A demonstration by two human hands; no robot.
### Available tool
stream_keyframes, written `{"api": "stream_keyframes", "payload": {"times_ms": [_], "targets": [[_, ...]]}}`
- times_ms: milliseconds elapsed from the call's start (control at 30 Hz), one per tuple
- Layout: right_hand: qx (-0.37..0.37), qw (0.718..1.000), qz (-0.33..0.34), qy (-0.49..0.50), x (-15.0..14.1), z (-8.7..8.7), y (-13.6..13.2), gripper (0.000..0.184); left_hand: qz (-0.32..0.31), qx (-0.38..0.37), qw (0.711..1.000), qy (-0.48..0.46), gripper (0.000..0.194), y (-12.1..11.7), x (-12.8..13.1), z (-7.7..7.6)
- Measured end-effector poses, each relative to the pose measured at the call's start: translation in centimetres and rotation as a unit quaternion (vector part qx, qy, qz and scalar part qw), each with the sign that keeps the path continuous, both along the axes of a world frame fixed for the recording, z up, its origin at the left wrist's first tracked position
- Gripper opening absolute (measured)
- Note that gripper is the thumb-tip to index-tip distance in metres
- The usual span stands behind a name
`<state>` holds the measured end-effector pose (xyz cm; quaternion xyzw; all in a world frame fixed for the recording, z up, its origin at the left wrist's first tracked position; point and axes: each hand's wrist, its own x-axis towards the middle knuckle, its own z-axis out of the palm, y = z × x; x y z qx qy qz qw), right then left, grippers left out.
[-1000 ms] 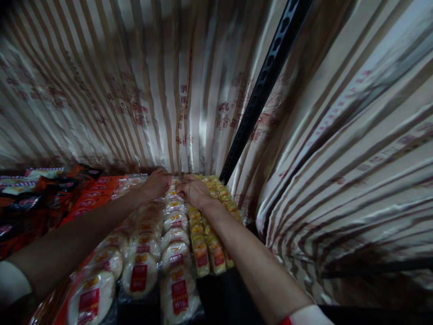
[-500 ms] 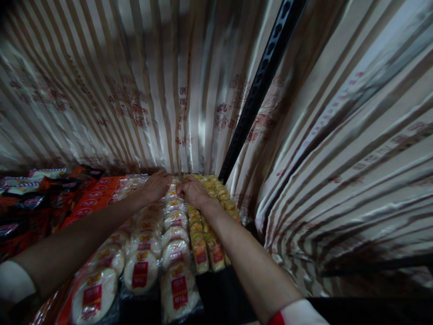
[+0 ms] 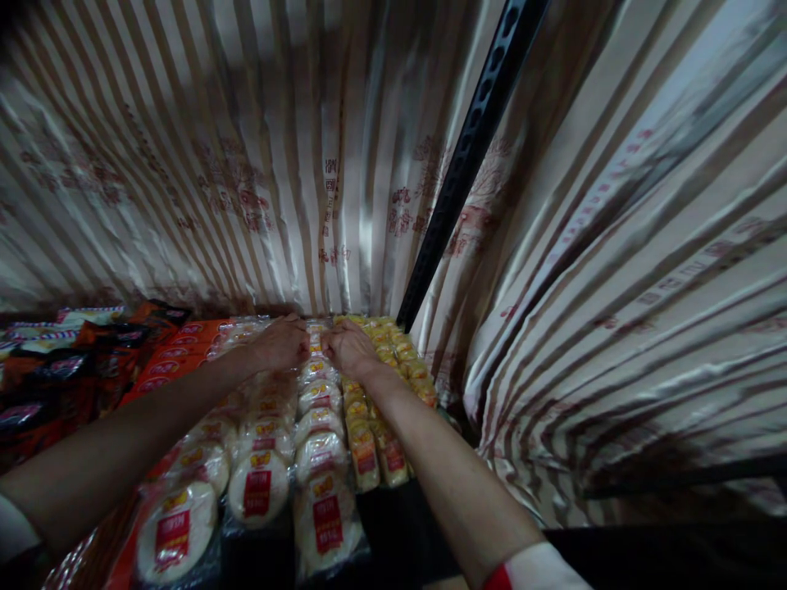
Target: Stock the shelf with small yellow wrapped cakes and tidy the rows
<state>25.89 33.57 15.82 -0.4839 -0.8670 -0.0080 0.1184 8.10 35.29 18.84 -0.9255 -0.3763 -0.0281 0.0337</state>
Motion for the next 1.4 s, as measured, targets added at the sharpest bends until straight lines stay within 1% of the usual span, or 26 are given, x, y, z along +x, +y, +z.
{"api": "stream_keyframes", "payload": {"times_ms": [133, 200, 300, 400, 533, 600, 700, 833, 1033, 1100, 1167, 1233, 1300, 1400], "targets": [[-0.001, 1.000, -0.009, -0.002, 0.0, -0.1, 0.0, 0.010, 0.004, -0.019, 1.000, 0.009, 0.015, 0.1, 0.3, -0.3], [-0.002, 1.000, -0.012, -0.005, 0.0, -0.2, 0.0, 0.011, 0.020, -0.032, 0.999, 0.012, 0.016, 0.1, 0.5, -0.3], [-0.004, 1.000, -0.013, -0.006, 0.0, -0.1, 0.1, 0.011, 0.039, -0.049, 0.998, 0.020, 0.019, -0.2, 0.7, 0.0], [-0.007, 1.000, -0.018, -0.012, -0.1, 0.1, -0.1, 0.011, 0.040, -0.054, 0.997, 0.037, 0.022, -0.5, 0.8, 0.4], [-0.005, 0.999, -0.040, -0.020, -0.4, 0.5, -0.4, 0.010, 0.043, -0.048, 0.997, 0.035, 0.021, -0.8, 0.9, 0.4], [-0.004, 0.998, -0.051, -0.019, -0.5, 0.6, -0.7, 0.012, 0.042, -0.039, 0.998, 0.030, 0.020, -0.8, 0.9, 0.2], [-0.002, 0.998, -0.067, -0.018, -0.7, 0.8, -0.9, 0.016, 0.037, -0.018, 0.999, 0.025, 0.019, -0.7, 0.9, -0.1], [0.004, 0.997, -0.075, -0.017, -0.8, 1.0, -0.9, 0.017, 0.037, 0.011, 0.999, 0.014, 0.021, -0.3, 0.8, -0.5], [0.017, 0.996, -0.088, -0.007, -1.0, 1.0, -1.0, 0.017, 0.039, -0.001, 0.999, 0.020, 0.019, -0.2, 0.9, -0.7], [0.035, 0.997, -0.065, 0.010, -0.9, 1.2, -1.1, 0.015, 0.042, 0.003, 0.999, 0.018, 0.019, -0.3, 0.9, -0.5], [0.041, 0.999, -0.017, 0.030, -0.7, 1.5, -1.4, 0.014, 0.038, 0.001, 0.999, 0.016, 0.019, -0.5, 0.9, -0.4], [0.019, 0.998, 0.045, 0.043, -0.4, 1.8, -1.7, 0.012, 0.032, -0.004, 0.999, 0.014, 0.017, -0.6, 0.9, -0.3], [-0.018, 0.994, 0.097, 0.041, -0.2, 2.0, -1.9, 0.009, 0.031, -0.007, 0.999, 0.016, 0.016, -0.6, 0.8, -0.2], [-0.061, 0.989, 0.134, 0.026, 0.0, 1.9, -2.0, 0.002, 0.038, -0.010, 0.999, 0.017, 0.016, -0.7, 0.8, 0.0]]}}
